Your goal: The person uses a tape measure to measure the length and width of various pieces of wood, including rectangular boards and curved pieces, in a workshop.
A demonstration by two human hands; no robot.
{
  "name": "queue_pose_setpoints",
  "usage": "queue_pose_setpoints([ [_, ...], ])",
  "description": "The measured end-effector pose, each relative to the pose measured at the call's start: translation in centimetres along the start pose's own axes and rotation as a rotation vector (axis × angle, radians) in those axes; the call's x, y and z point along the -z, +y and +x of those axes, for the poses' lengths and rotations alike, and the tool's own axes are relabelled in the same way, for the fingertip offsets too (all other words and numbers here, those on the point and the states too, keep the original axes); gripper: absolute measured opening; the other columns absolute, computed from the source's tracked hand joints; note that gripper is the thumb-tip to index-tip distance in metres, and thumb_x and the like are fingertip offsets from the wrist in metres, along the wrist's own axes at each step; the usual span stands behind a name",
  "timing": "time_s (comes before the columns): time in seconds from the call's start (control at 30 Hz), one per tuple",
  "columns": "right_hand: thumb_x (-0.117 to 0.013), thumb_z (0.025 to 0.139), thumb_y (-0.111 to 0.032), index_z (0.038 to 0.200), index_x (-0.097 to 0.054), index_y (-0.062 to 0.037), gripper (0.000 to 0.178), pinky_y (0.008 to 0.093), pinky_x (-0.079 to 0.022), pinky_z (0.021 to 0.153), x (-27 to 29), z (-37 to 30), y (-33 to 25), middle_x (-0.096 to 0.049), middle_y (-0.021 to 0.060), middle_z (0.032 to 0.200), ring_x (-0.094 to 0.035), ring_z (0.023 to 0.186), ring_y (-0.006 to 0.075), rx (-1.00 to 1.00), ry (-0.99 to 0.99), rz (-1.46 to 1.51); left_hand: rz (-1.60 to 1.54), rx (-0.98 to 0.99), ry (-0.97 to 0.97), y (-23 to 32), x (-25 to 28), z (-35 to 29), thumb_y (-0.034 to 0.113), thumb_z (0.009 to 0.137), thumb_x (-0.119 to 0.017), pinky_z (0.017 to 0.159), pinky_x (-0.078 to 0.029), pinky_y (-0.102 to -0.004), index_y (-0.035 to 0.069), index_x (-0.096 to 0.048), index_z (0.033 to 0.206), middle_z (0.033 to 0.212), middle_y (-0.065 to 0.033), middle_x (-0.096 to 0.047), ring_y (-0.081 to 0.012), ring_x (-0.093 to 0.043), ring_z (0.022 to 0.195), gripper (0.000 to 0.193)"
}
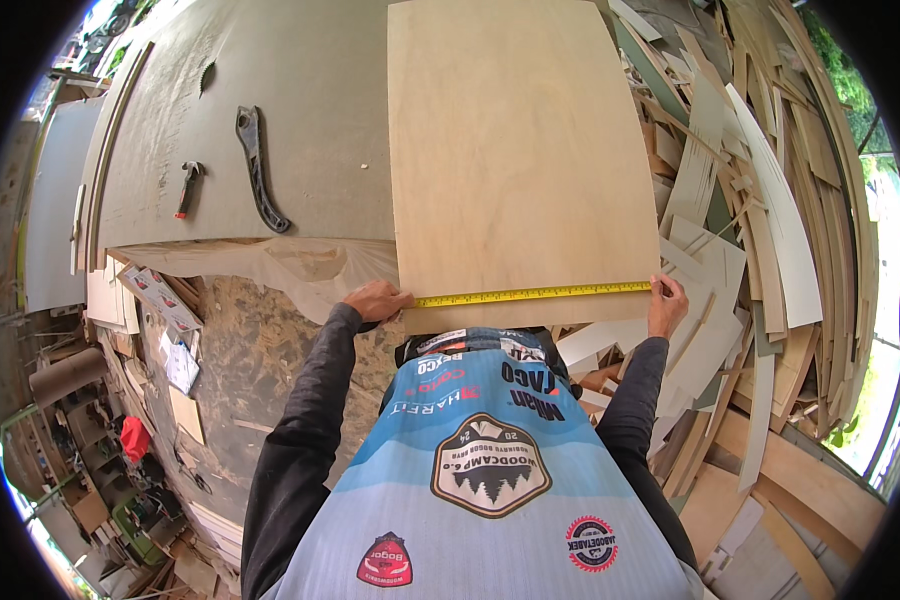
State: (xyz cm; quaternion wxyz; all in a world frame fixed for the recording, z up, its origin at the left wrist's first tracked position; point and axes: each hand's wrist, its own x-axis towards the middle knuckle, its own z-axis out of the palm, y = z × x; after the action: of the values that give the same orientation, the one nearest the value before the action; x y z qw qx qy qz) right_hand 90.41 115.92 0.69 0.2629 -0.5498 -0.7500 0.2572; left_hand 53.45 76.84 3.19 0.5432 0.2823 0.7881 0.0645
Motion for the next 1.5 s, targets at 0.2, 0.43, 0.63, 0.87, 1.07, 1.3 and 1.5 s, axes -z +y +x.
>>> queue_pose_setpoints([
  [0.2,-0.073,0.08,-0.013,0.094,-0.07,0.0025,0.021,0.0316,-0.054,0.068,0.1,-0.1,-0.3,-0.067,0.0123,0.09,-0.066,0.075,0.021,-0.005,-0.001,-0.005,0.054,0.02,0.005,1.4,0.3,-0.6,0.062,0.084,-0.049,0.063,-0.048,-0.0381,0.005,-0.066,0.059,0.054,-0.0067,-0.06,-0.0229,-0.063,0.058,0.065],
  [0.43,-0.073,0.08,-0.013,0.094,-0.07,0.0022,0.021,0.0315,-0.054,0.068,0.1,-0.1,-0.4,-0.067,0.0121,0.09,-0.066,0.076,0.0209,0.002,-0.002,-0.009,0.025,0.059,-0.02,1.4,0.3,-0.3,0.062,0.081,-0.052,0.062,-0.048,-0.0372,0.006,-0.065,0.056,0.053,-0.0067,-0.061,-0.0216,-0.063,0.057,0.063],
  [0.63,-0.073,0.08,-0.013,0.095,-0.07,0.0015,0.021,0.0317,-0.054,0.069,0.1,-0.3,-0.6,-0.068,0.012,0.091,-0.066,0.076,0.0215,-0.013,0.008,-0.007,-0.019,0.057,-0.041,1.0,0.3,0.1,0.061,0.08,-0.053,0.061,-0.048,-0.0364,0.006,-0.064,0.053,0.052,-0.0059,-0.06,-0.0212,-0.062,0.054,0.062],
  [0.87,-0.071,0.082,-0.012,0.099,-0.07,0.0007,0.021,0.0322,-0.055,0.073,-1.7,-1.8,-0.4,-0.065,0.0121,0.097,-0.066,0.084,0.0223,-0.047,0.188,0.126,-0.032,0.046,-0.067,1.1,0.4,0.1,0.059,0.082,-0.053,0.061,-0.048,-0.0351,0.005,-0.064,0.054,0.052,-0.0058,-0.06,-0.0203,-0.061,0.053,0.062],
  [1.07,-0.069,0.085,-0.011,0.105,-0.067,0.0018,0.024,0.0323,-0.056,0.079,-2.7,-2.5,-1.3,-0.06,0.0126,0.107,-0.064,0.091,0.0238,-0.132,0.264,0.306,-0.05,0.038,-0.051,0.8,0.1,0.5,0.058,0.083,-0.053,0.062,-0.048,-0.0343,0.005,-0.066,0.058,0.053,-0.0059,-0.06,-0.0199,-0.061,0.054,0.061],
  [1.3,-0.069,0.086,-0.017,0.107,-0.066,0.0017,0.028,0.0327,-0.054,0.081,-2.4,-2.5,-1.3,-0.06,0.0134,0.109,-0.063,0.095,0.0244,-0.148,0.234,0.269,-0.047,0.033,-0.064,1.3,0.4,0.1,0.056,0.084,-0.051,0.062,-0.048,-0.0346,0.006,-0.068,0.064,0.054,-0.0054,-0.061,-0.0189,-0.061,0.055,0.057],
  [1.5,-0.069,0.085,-0.025,0.106,-0.067,0.0016,0.034,0.0353,-0.052,0.081,-2.6,-2.7,-0.9,-0.063,0.0146,0.108,-0.063,0.097,0.0257,-0.132,0.272,0.171,-0.056,0.024,-0.072,1.0,0.3,0.2,0.056,0.084,-0.052,0.061,-0.047,-0.0338,0.006,-0.066,0.059,0.053,-0.0051,-0.06,-0.0184,-0.06,0.053,0.058],
])
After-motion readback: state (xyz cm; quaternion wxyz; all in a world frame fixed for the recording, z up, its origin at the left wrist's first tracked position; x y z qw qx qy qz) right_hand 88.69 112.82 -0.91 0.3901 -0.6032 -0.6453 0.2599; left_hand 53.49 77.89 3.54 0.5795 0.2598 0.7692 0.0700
